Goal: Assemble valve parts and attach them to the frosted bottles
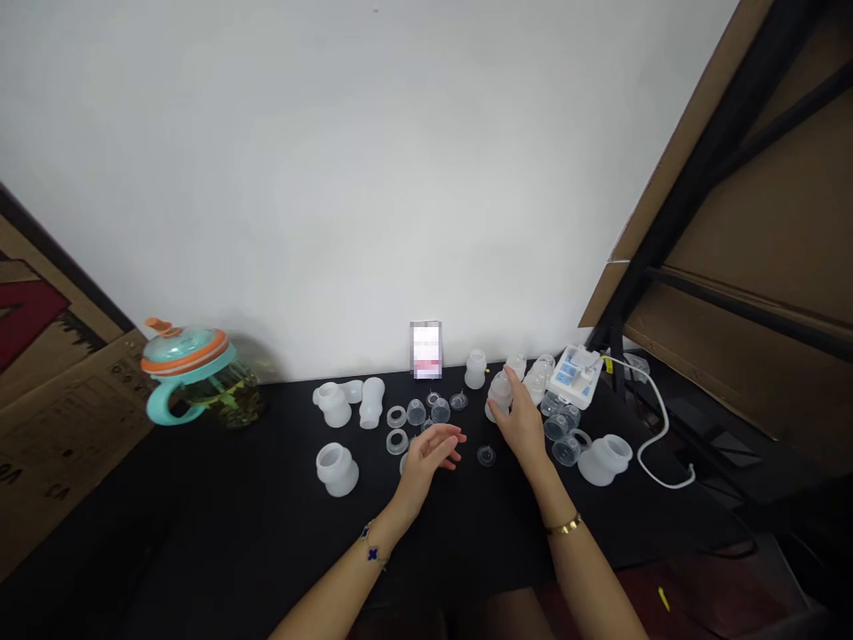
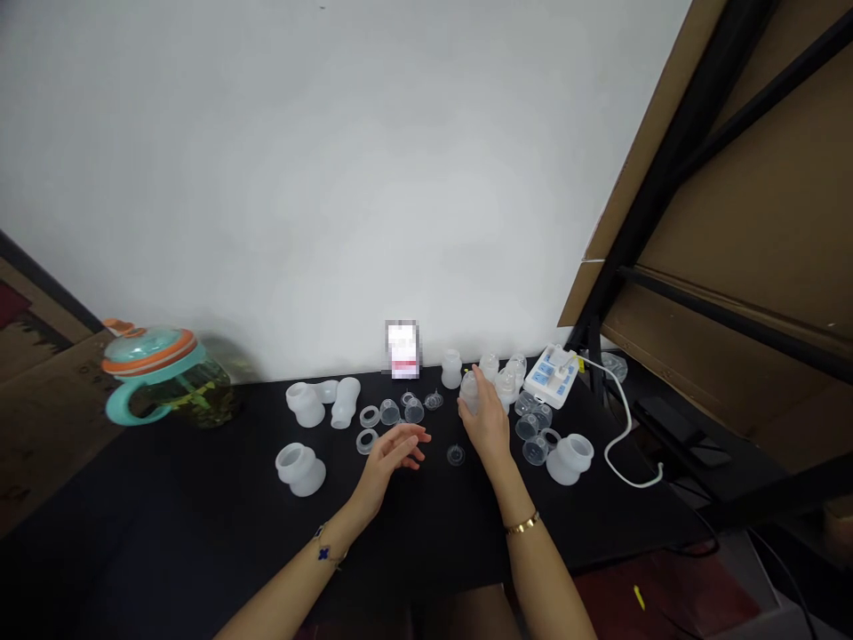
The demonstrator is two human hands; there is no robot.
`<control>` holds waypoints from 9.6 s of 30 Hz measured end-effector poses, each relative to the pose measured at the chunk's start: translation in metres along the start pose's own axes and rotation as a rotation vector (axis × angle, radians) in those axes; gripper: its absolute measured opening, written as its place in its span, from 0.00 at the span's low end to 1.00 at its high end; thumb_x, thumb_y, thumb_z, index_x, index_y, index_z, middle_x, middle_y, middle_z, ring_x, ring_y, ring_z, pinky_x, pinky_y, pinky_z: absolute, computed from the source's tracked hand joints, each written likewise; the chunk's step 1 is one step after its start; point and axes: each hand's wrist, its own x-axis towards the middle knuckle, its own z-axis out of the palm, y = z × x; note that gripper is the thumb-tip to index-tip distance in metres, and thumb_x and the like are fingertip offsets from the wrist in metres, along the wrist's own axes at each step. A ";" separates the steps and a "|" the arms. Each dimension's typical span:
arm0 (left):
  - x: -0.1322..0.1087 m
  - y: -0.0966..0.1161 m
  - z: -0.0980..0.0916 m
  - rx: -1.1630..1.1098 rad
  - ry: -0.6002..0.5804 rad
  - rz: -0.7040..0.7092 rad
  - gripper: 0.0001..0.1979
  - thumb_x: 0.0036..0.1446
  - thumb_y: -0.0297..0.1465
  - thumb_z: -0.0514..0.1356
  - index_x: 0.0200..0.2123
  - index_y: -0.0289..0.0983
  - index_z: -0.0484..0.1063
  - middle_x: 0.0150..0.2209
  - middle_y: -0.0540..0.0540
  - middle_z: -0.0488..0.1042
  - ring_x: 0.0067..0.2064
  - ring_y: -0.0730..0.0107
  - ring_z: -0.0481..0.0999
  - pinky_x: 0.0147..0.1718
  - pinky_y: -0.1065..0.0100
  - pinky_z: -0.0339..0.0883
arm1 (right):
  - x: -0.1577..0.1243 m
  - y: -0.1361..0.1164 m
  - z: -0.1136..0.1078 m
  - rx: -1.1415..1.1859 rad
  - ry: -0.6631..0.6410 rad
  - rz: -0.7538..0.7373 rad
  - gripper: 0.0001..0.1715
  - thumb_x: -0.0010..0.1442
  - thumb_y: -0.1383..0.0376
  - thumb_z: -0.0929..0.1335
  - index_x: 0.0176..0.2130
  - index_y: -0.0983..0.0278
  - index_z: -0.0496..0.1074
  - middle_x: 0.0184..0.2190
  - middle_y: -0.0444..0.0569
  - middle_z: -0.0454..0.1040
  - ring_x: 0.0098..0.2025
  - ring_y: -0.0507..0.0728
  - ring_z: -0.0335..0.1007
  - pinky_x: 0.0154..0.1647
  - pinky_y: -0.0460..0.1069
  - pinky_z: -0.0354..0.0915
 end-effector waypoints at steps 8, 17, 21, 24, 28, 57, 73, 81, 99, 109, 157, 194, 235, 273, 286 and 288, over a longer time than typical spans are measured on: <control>0.001 0.000 0.000 -0.004 -0.004 0.000 0.18 0.56 0.43 0.65 0.42 0.36 0.78 0.42 0.41 0.80 0.33 0.70 0.76 0.31 0.72 0.70 | 0.000 0.001 0.001 -0.026 0.016 -0.015 0.37 0.61 0.60 0.65 0.67 0.61 0.56 0.63 0.56 0.68 0.60 0.66 0.68 0.56 0.61 0.70; -0.001 0.002 0.001 0.015 -0.001 0.002 0.18 0.56 0.44 0.65 0.42 0.36 0.78 0.42 0.40 0.80 0.34 0.68 0.76 0.31 0.71 0.71 | 0.000 0.003 0.003 -0.039 0.074 -0.068 0.35 0.62 0.62 0.64 0.66 0.63 0.58 0.62 0.57 0.68 0.63 0.65 0.65 0.62 0.62 0.65; 0.000 0.001 0.001 0.009 -0.002 0.001 0.17 0.56 0.43 0.65 0.42 0.36 0.78 0.42 0.40 0.80 0.34 0.68 0.76 0.31 0.71 0.71 | 0.000 0.005 0.004 -0.050 0.102 -0.123 0.32 0.63 0.63 0.64 0.64 0.64 0.61 0.60 0.59 0.70 0.62 0.65 0.65 0.63 0.63 0.63; 0.000 0.001 0.001 0.005 0.001 -0.002 0.18 0.56 0.44 0.65 0.41 0.36 0.78 0.41 0.41 0.80 0.33 0.68 0.76 0.30 0.71 0.70 | 0.001 0.002 0.003 -0.070 0.152 -0.155 0.29 0.64 0.61 0.64 0.63 0.62 0.63 0.59 0.59 0.70 0.62 0.66 0.64 0.63 0.66 0.62; 0.000 0.001 0.001 -0.005 -0.003 0.006 0.18 0.55 0.45 0.65 0.41 0.36 0.78 0.41 0.41 0.80 0.33 0.69 0.76 0.30 0.71 0.71 | -0.002 -0.008 -0.004 -0.067 0.309 -0.191 0.25 0.65 0.59 0.65 0.59 0.62 0.67 0.59 0.60 0.70 0.62 0.67 0.63 0.62 0.67 0.61; 0.000 0.002 0.002 -0.004 0.011 -0.011 0.19 0.54 0.45 0.66 0.39 0.35 0.78 0.40 0.41 0.80 0.32 0.69 0.76 0.29 0.71 0.70 | -0.007 0.000 0.018 -0.119 -0.401 0.276 0.24 0.64 0.55 0.66 0.57 0.58 0.71 0.45 0.49 0.81 0.43 0.62 0.78 0.42 0.55 0.67; 0.001 -0.003 0.004 0.105 0.039 0.000 0.18 0.53 0.45 0.67 0.38 0.36 0.78 0.36 0.42 0.81 0.30 0.68 0.76 0.27 0.71 0.67 | -0.008 0.001 0.019 0.009 -0.332 0.234 0.24 0.62 0.53 0.66 0.55 0.58 0.74 0.43 0.48 0.82 0.31 0.58 0.75 0.33 0.52 0.67; -0.006 0.002 0.003 0.617 0.098 0.250 0.11 0.61 0.41 0.60 0.34 0.41 0.79 0.25 0.48 0.76 0.26 0.67 0.70 0.27 0.68 0.60 | -0.013 -0.023 0.008 0.174 -0.274 -0.045 0.18 0.66 0.54 0.64 0.43 0.60 0.78 0.34 0.48 0.81 0.30 0.57 0.72 0.33 0.51 0.66; -0.009 -0.024 0.003 1.552 -0.402 0.434 0.14 0.62 0.38 0.60 0.32 0.36 0.80 0.31 0.44 0.82 0.32 0.61 0.81 0.29 0.68 0.67 | -0.028 -0.037 0.019 -0.182 -0.787 -0.224 0.08 0.63 0.61 0.69 0.40 0.58 0.78 0.39 0.47 0.82 0.42 0.59 0.76 0.38 0.48 0.60; -0.009 -0.026 0.004 1.545 -0.414 0.433 0.13 0.62 0.38 0.60 0.33 0.37 0.79 0.32 0.43 0.82 0.33 0.60 0.81 0.31 0.66 0.70 | -0.030 -0.036 0.022 -0.136 -0.756 -0.229 0.08 0.64 0.63 0.67 0.40 0.59 0.78 0.38 0.48 0.81 0.41 0.59 0.77 0.39 0.49 0.63; -0.014 -0.028 0.009 1.337 -0.262 0.965 0.22 0.66 0.40 0.56 0.21 0.38 0.73 0.20 0.46 0.75 0.24 0.68 0.76 0.26 0.66 0.66 | -0.040 -0.040 0.040 0.100 -0.703 -0.384 0.09 0.67 0.66 0.66 0.42 0.60 0.77 0.40 0.48 0.78 0.42 0.57 0.72 0.46 0.51 0.66; -0.010 -0.004 0.005 1.046 0.297 0.842 0.16 0.63 0.35 0.60 0.53 0.40 0.70 0.49 0.41 0.78 0.53 0.54 0.75 0.56 0.50 0.68 | -0.035 -0.045 0.029 0.436 -0.606 -0.184 0.16 0.68 0.57 0.63 0.44 0.61 0.77 0.40 0.50 0.80 0.41 0.59 0.75 0.43 0.51 0.68; 0.010 -0.005 -0.005 0.244 0.273 0.308 0.23 0.54 0.29 0.67 0.53 0.41 0.69 0.54 0.41 0.75 0.49 0.60 0.80 0.49 0.59 0.74 | -0.033 -0.037 0.039 1.260 -0.706 0.615 0.17 0.55 0.52 0.76 0.36 0.63 0.77 0.29 0.44 0.73 0.29 0.51 0.69 0.24 0.44 0.62; 0.008 0.003 -0.009 0.430 0.315 0.338 0.21 0.53 0.29 0.68 0.50 0.40 0.71 0.49 0.43 0.80 0.52 0.58 0.78 0.51 0.58 0.69 | -0.034 -0.046 0.033 1.309 -0.794 0.688 0.21 0.64 0.53 0.69 0.49 0.64 0.76 0.43 0.54 0.81 0.36 0.56 0.78 0.32 0.47 0.71; 0.008 -0.001 -0.014 0.603 0.290 0.408 0.21 0.56 0.33 0.66 0.54 0.44 0.73 0.55 0.43 0.77 0.57 0.54 0.74 0.58 0.52 0.66 | -0.036 -0.041 0.041 1.593 -0.756 0.875 0.17 0.63 0.62 0.69 0.50 0.66 0.76 0.46 0.55 0.82 0.52 0.60 0.78 0.57 0.53 0.67; 0.009 0.004 -0.020 0.610 0.320 0.444 0.17 0.62 0.35 0.61 0.54 0.44 0.73 0.54 0.43 0.77 0.57 0.56 0.75 0.57 0.54 0.66 | -0.035 -0.038 0.041 1.596 -0.715 0.901 0.16 0.63 0.63 0.69 0.50 0.66 0.76 0.46 0.55 0.82 0.52 0.60 0.78 0.58 0.54 0.67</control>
